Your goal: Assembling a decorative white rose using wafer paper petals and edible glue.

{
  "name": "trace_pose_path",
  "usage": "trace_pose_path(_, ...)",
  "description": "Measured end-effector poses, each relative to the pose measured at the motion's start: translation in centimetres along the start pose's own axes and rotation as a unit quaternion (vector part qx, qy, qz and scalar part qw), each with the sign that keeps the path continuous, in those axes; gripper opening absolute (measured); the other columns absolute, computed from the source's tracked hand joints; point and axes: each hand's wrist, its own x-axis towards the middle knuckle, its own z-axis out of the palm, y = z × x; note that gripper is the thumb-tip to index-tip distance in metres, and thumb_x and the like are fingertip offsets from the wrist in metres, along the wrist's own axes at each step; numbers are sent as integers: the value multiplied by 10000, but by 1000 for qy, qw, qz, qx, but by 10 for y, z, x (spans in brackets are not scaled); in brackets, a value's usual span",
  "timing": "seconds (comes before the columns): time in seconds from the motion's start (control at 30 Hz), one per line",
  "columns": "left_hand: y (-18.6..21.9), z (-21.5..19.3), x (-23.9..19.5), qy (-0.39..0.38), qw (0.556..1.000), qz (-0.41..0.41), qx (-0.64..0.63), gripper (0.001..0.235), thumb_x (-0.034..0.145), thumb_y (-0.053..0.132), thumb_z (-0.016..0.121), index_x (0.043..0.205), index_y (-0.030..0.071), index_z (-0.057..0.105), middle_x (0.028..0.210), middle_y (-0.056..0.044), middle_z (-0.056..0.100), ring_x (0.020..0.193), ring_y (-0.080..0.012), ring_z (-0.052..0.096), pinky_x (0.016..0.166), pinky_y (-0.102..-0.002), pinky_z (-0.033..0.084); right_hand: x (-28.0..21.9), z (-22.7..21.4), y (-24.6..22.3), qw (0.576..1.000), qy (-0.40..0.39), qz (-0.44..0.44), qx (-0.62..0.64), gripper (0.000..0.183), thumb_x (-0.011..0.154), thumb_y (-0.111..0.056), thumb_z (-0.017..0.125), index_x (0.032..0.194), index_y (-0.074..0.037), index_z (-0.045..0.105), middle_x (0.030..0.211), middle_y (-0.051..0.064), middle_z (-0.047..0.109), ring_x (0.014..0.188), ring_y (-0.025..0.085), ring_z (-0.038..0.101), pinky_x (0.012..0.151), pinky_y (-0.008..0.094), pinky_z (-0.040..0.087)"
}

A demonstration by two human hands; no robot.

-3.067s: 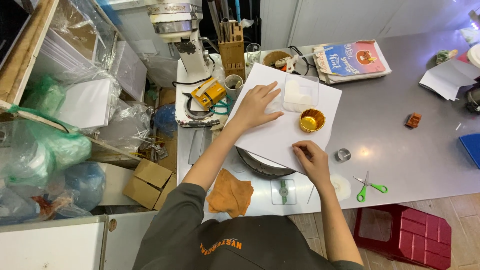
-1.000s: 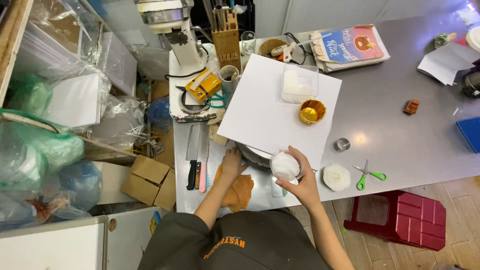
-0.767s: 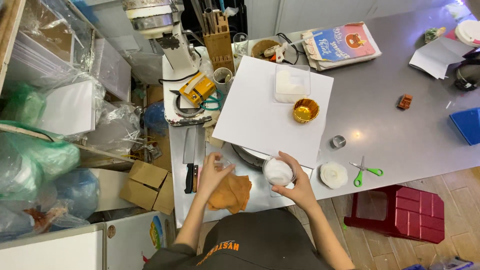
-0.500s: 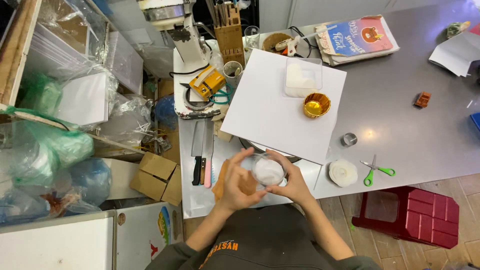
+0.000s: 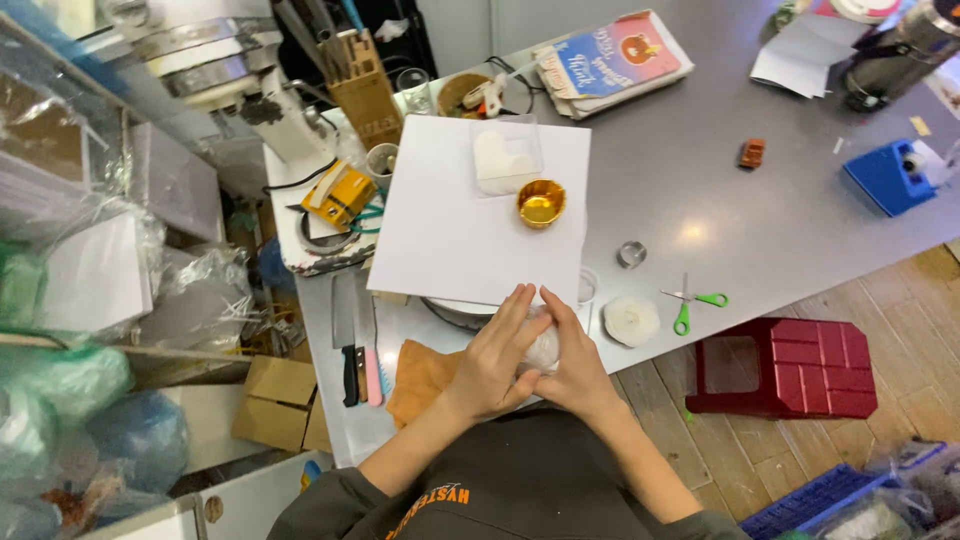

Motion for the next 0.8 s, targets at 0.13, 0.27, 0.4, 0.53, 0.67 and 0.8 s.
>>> trace_pose_path(0.13, 9, 33, 11, 1, 997, -22, -70, 581, 1116, 434, 460, 1498, -2, 482, 1614, -315, 406, 1514, -504, 437, 1243, -526, 422, -13, -25, 12, 995, 41, -34, -79, 1062, 675, -222, 905, 1556, -49, 340, 1292, 200, 601, 1192, 385, 623, 1000, 418, 525)
trace_pose_path(0.27, 17, 68, 30, 9, 993, -15, -119, 598, 1125, 472, 410, 1485, 2, 495, 1578, -313, 443, 1473, -499, 481, 1224, -523, 425, -17, -66, 21, 995, 39, -59, -65, 1060, 711, -261, 897, 1579, -57, 324, 1350, 193, 592, 1227, 368, 623, 1020, 402, 525)
trace_pose_path(0.4, 19, 101, 53, -43, 987, 73, -134, 535, 1128, 455, 410, 1472, 66, 537, 1552, -275, 482, 1462, -468, 506, 1245, -559, 406, -19, -121, 37, 990, -41, 5, 133, 1205, 632, -327, 884, 1624, -51, 259, 1439, 216, 567, 1346, 360, 560, 1116, 443, 438)
trace_pose_path(0.53, 22, 142, 68, -123, 968, 143, -164, 508, 1111, 453, 430, 1465, 111, 558, 1560, -204, 510, 1486, -409, 510, 1270, -569, 382, -40, -144, 118, 949, -205, -93, 222, 1060, 608, -375, 810, 1548, -68, 429, 1623, 278, 331, 1490, 388, 388, 1169, 522, 392)
trace_pose_path(0.67, 8, 181, 68, -232, 950, 104, -183, 616, 1074, 494, 452, 1553, 107, 464, 1656, -170, 419, 1550, -362, 397, 1303, -580, 280, -81, -144, 225, 779, -254, 218, 530, 1180, 730, -568, 877, 1628, -31, 332, 1595, 255, 487, 1216, 366, 608, 944, 477, 549)
trace_pose_path(0.8, -63, 224, 47, -243, 963, -117, 18, 961, 948, 553, 660, 1640, 43, 230, 1697, -272, 123, 1577, -417, 136, 1261, -569, 163, -48, -170, 284, 876, -27, 209, 434, 1071, 678, -447, 893, 1549, -69, 396, 1372, 211, 573, 1222, 322, 613, 1010, 435, 539)
